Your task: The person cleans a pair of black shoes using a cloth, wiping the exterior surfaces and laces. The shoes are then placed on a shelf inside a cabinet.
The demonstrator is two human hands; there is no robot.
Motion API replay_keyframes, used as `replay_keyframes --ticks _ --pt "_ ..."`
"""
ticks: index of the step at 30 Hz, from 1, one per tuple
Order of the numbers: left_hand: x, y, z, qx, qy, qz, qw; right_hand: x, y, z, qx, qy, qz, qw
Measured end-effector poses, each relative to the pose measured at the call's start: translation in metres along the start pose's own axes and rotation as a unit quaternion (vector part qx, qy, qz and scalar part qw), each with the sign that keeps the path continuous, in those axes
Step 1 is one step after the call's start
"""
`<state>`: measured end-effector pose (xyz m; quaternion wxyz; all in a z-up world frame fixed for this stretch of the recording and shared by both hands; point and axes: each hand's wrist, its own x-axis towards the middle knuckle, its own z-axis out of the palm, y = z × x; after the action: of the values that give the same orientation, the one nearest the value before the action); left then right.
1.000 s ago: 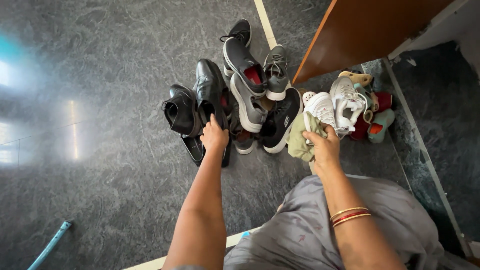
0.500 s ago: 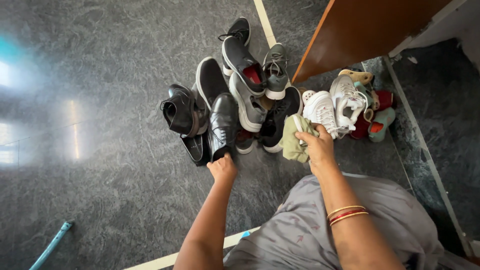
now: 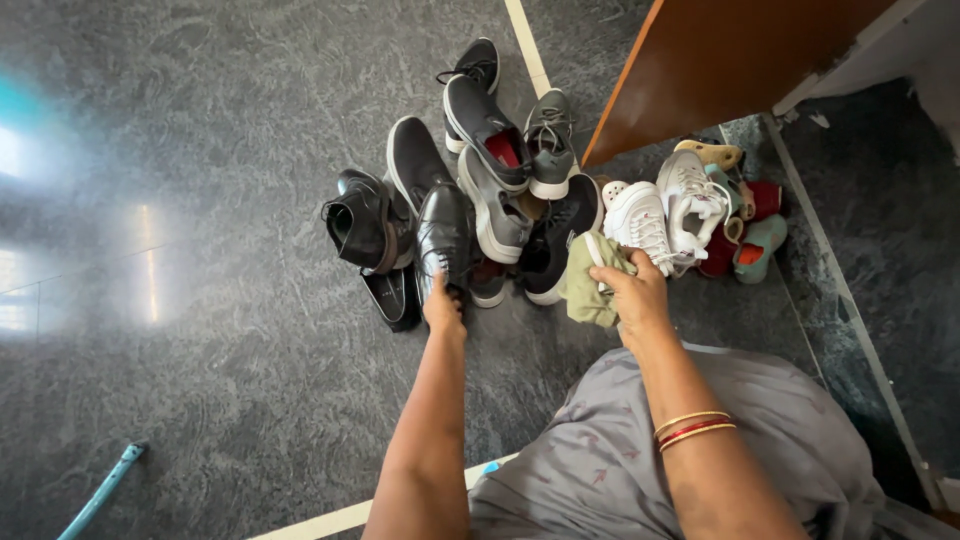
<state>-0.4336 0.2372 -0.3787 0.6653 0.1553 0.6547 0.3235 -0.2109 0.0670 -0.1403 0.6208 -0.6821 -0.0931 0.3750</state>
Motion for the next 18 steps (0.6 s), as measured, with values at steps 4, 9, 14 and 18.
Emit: replay_keyframes --ticks 4,9,14,18 --pt "0.011 0.003 -0.007 -0.273 -0.059 0.003 0.96 -0.003 -0.003 0.001 0.031 -0.015 -0.009 0.999" --pt "0.009 0.011 -0.001 -0.386 -0.171 0.002 0.907 -0.001 -0.005 0.005 0.012 -0.003 -0.002 1.0" --pt "0.008 0.008 -0.001 -0.343 -0.204 -0.022 0.917 0.001 -0.002 0.004 -0.019 -0.042 0.003 0.999" --pt "0.016 -0.001 0.008 -0.32 -0.213 -0.014 0.923 0.0 0.0 0.004 -0.058 -0.068 0.021 0.996"
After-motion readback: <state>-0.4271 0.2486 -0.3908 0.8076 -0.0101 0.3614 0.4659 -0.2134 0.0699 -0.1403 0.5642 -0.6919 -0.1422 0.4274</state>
